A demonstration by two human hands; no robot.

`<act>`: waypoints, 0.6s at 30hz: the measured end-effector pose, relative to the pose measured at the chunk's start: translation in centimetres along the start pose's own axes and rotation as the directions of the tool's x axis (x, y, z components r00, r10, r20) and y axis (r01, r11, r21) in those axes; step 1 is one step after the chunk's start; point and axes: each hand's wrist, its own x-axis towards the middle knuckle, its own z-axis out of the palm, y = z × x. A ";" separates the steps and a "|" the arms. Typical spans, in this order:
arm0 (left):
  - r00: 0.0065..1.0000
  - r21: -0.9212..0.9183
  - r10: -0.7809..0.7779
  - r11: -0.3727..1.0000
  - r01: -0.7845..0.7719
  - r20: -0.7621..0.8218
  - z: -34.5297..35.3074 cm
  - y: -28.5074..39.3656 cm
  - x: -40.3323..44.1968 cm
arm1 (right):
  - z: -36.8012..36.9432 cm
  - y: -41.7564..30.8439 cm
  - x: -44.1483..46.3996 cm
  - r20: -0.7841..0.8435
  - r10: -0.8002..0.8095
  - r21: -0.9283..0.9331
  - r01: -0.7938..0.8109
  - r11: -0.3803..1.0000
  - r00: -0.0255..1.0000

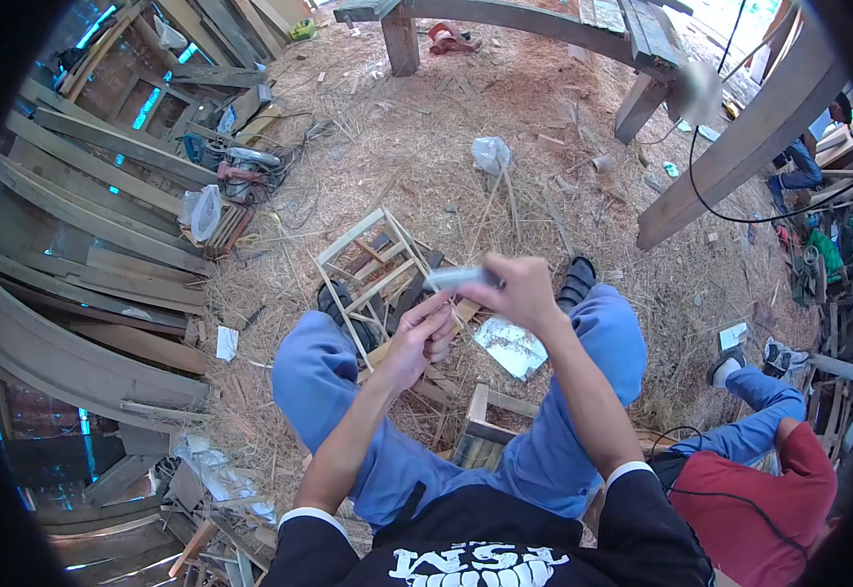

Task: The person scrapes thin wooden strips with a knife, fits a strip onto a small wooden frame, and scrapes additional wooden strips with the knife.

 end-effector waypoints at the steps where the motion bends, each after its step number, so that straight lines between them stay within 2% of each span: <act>1: 1.000 -0.011 0.012 1.000 -0.012 0.020 0.1 0.0 0.0 | -0.1 0.5 0.2 -0.010 0.015 -0.018 -0.015 1.000 1.000; 3: 1.000 0.002 0.002 1.000 -0.002 -0.009 -0.1 -0.3 0.2 | -0.5 1.0 0.6 -0.033 0.038 -0.052 -0.040 0.998 0.999; 4: 1.000 -0.009 -0.003 1.000 0.003 -0.025 -0.5 -0.8 0.5 | -0.5 0.3 0.4 0.020 0.023 -0.001 -0.023 1.000 1.000; 7: 1.000 -0.007 -0.018 1.000 0.018 -0.019 -0.7 -0.5 0.6 | 0.8 -1.3 -1.0 0.111 -0.144 0.116 0.131 0.985 0.983; 8: 1.000 -0.005 -0.027 1.000 0.027 -0.005 -0.6 -0.3 0.5 | 0.6 -1.1 -1.1 0.155 -0.131 0.089 0.118 0.989 0.979; 11: 0.998 0.060 -0.063 0.996 0.061 0.023 -0.6 1.4 0.9 | -0.2 1.8 0.0 -0.051 0.119 -0.053 -0.121 0.991 0.992; 12: 0.995 0.222 -0.091 0.972 0.078 0.048 -0.5 2.9 0.9 | -0.9 2.9 0.4 -0.073 0.257 -0.087 -0.263 0.961 0.964; 14: 0.995 0.219 -0.082 0.973 0.069 0.049 -2.6 3.5 2.1 | -2.3 4.8 1.6 -0.147 0.499 -0.138 -0.517 0.845 0.854; 15: 0.997 0.191 -0.077 0.979 0.070 0.025 -3.3 3.8 2.7 | -2.1 5.3 1.6 -0.133 0.513 -0.167 -0.529 0.832 0.848; 17: 0.988 0.079 -0.029 0.996 0.041 -0.151 -4.8 3.4 4.2 | -1.1 5.7 0.9 -0.105 0.538 -0.227 -0.547 0.806 0.837; 18: 0.970 0.018 -0.014 1.000 0.018 -0.242 -5.1 3.3 4.7 | -1.1 4.8 0.9 -0.021 0.565 -0.216 -0.555 0.803 0.825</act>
